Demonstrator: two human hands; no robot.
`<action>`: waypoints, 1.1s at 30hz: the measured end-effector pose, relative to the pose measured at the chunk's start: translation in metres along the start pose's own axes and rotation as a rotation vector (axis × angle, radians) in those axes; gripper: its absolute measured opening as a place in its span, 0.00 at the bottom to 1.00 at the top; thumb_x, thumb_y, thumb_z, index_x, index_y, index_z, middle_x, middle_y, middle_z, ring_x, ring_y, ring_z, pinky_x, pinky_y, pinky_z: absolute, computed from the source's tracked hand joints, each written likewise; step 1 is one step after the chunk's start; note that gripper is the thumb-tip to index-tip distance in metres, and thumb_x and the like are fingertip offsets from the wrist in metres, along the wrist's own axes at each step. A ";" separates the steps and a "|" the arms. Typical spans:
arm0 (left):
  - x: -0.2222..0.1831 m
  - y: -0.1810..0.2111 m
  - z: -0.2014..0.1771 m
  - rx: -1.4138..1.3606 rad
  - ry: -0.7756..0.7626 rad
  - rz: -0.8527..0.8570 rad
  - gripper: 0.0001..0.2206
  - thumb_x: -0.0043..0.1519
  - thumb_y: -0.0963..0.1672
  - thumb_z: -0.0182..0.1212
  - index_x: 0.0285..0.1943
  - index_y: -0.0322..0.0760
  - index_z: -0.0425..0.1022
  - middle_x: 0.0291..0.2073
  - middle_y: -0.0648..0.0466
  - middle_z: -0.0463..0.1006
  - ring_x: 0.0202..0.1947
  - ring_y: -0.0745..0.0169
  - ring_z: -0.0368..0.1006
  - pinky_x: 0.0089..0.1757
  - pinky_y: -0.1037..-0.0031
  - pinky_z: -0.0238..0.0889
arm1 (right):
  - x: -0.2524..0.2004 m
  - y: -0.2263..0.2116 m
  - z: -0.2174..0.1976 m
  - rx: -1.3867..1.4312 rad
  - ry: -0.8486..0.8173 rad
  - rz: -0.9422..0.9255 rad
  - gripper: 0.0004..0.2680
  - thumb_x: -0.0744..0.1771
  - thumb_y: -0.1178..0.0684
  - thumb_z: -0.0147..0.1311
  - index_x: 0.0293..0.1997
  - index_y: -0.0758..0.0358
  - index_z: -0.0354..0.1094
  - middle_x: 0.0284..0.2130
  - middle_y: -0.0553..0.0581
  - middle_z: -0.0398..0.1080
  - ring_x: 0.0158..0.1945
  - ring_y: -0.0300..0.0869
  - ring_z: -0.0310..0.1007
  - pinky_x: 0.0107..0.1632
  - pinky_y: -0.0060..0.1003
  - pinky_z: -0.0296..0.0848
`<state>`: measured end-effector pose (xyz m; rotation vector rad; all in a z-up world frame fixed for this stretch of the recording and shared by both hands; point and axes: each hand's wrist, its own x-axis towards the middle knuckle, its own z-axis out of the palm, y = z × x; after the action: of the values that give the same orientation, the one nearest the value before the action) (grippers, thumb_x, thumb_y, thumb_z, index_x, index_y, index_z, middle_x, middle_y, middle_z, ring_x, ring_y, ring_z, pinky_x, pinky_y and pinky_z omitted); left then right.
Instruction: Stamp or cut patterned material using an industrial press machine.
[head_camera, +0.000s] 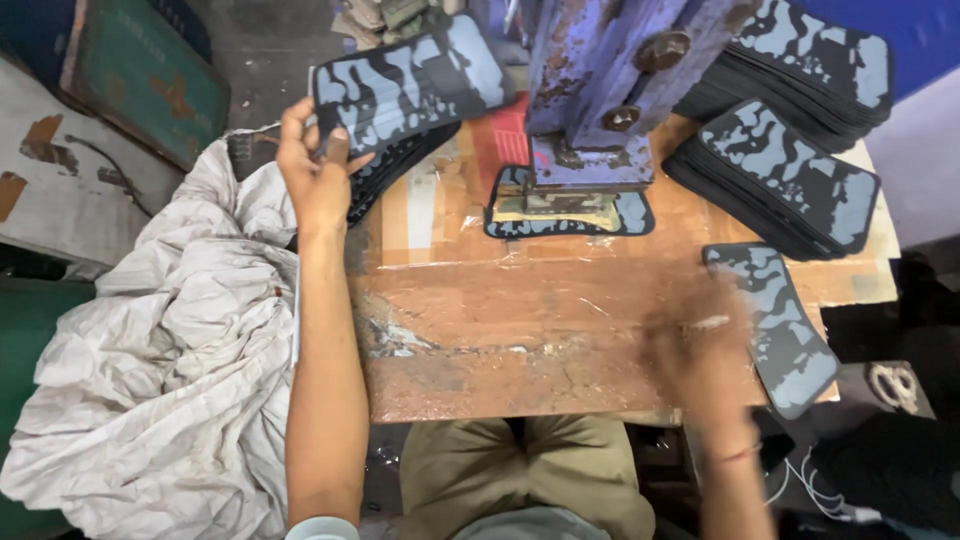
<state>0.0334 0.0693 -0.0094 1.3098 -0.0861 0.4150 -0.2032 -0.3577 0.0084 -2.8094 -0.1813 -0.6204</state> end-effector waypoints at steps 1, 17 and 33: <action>0.000 0.001 -0.001 -0.006 -0.008 -0.004 0.17 0.69 0.33 0.50 0.66 0.35 0.63 0.54 0.50 0.80 0.48 0.63 0.80 0.42 0.72 0.82 | 0.006 0.012 -0.009 -0.007 0.001 0.008 0.18 0.67 0.49 0.58 0.61 0.67 0.64 0.64 0.69 0.63 0.72 0.63 0.58 0.75 0.60 0.55; -0.029 0.053 0.049 0.996 0.096 0.492 0.31 0.54 0.40 0.74 0.68 0.37 0.66 0.44 0.50 0.82 0.37 0.57 0.79 0.37 0.66 0.74 | 0.011 -0.093 0.008 0.180 -0.122 -0.226 0.17 0.65 0.47 0.58 0.56 0.68 0.69 0.62 0.66 0.65 0.68 0.58 0.61 0.69 0.57 0.56; -0.062 -0.001 0.103 0.486 -0.615 -0.459 0.22 0.56 0.44 0.72 0.58 0.33 0.73 0.28 0.57 0.83 0.25 0.68 0.81 0.28 0.69 0.72 | 0.011 -0.108 0.019 0.045 -0.152 -0.192 0.25 0.66 0.37 0.53 0.70 0.55 0.61 0.70 0.66 0.53 0.75 0.62 0.45 0.73 0.62 0.44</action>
<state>-0.0063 -0.0445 -0.0014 1.8448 -0.2013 -0.3951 -0.2048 -0.2485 0.0205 -2.8161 -0.4920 -0.4358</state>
